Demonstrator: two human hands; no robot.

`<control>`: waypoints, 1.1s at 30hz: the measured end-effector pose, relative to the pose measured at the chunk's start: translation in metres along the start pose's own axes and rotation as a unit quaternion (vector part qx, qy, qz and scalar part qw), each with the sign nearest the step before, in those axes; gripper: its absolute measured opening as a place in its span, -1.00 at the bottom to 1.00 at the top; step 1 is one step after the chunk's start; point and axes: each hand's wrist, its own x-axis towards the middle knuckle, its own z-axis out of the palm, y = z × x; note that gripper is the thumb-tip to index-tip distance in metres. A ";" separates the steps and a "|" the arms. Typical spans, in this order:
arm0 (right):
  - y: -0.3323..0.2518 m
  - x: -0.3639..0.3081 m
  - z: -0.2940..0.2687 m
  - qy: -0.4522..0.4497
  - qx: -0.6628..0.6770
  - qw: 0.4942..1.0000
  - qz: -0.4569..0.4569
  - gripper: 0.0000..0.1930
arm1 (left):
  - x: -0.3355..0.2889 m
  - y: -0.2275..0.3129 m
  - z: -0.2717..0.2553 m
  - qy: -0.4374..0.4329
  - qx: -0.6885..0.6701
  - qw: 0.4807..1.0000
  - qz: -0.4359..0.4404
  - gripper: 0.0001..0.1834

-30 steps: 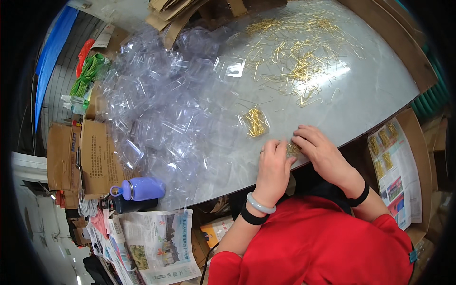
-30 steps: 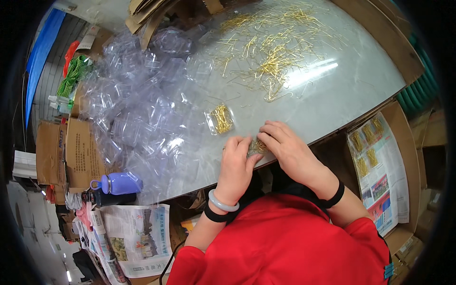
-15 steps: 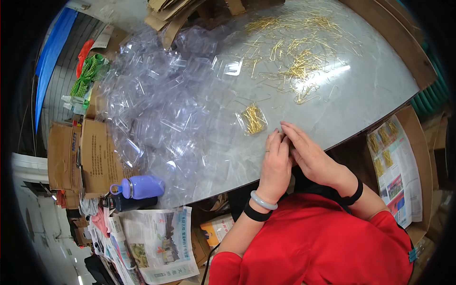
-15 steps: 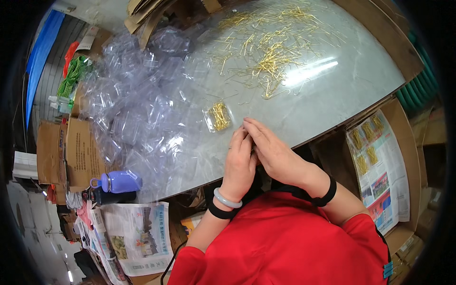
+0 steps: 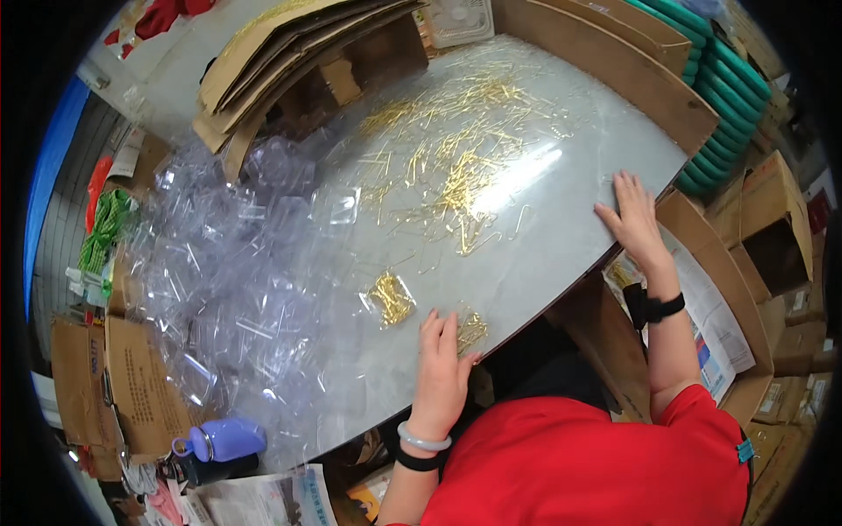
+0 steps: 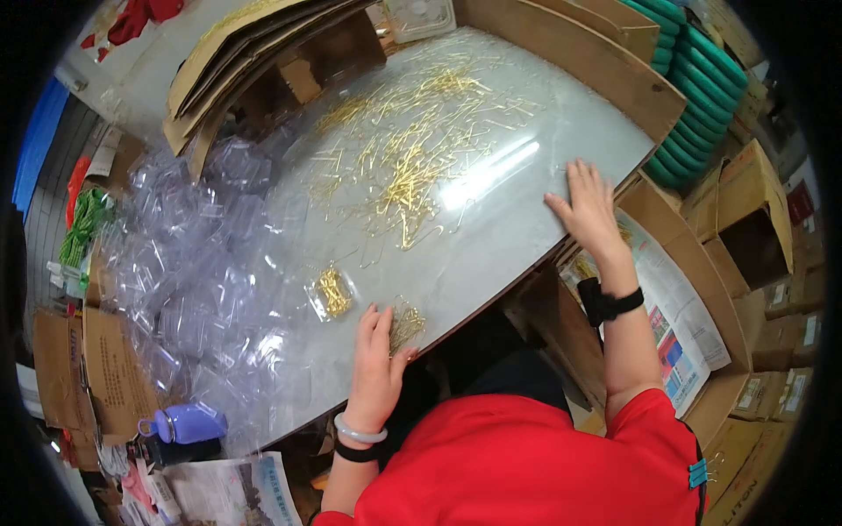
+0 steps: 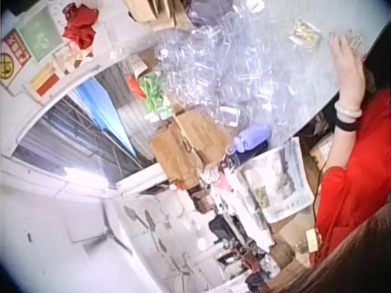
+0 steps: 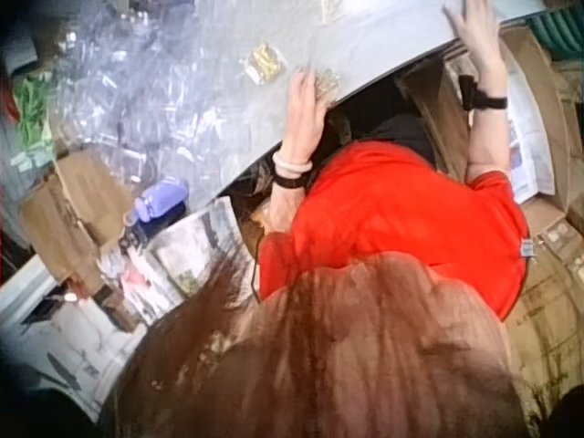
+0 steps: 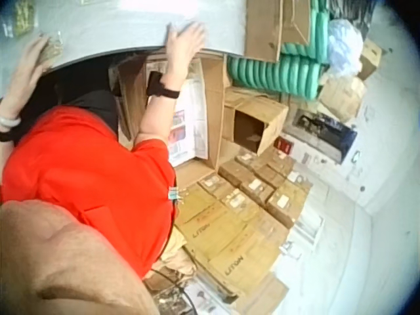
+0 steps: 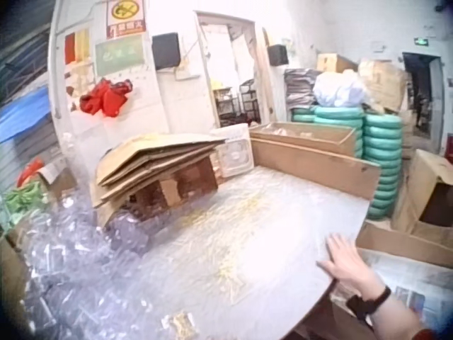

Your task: The recorder is sorting small gold-colored metal pins and placing them into clear plastic containers at a workstation.

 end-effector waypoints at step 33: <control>-0.195 -0.106 0.008 -0.067 0.374 0.849 -0.368 -0.65 | -0.007 -0.009 0.010 0.082 -0.025 0.996 -0.032 -0.28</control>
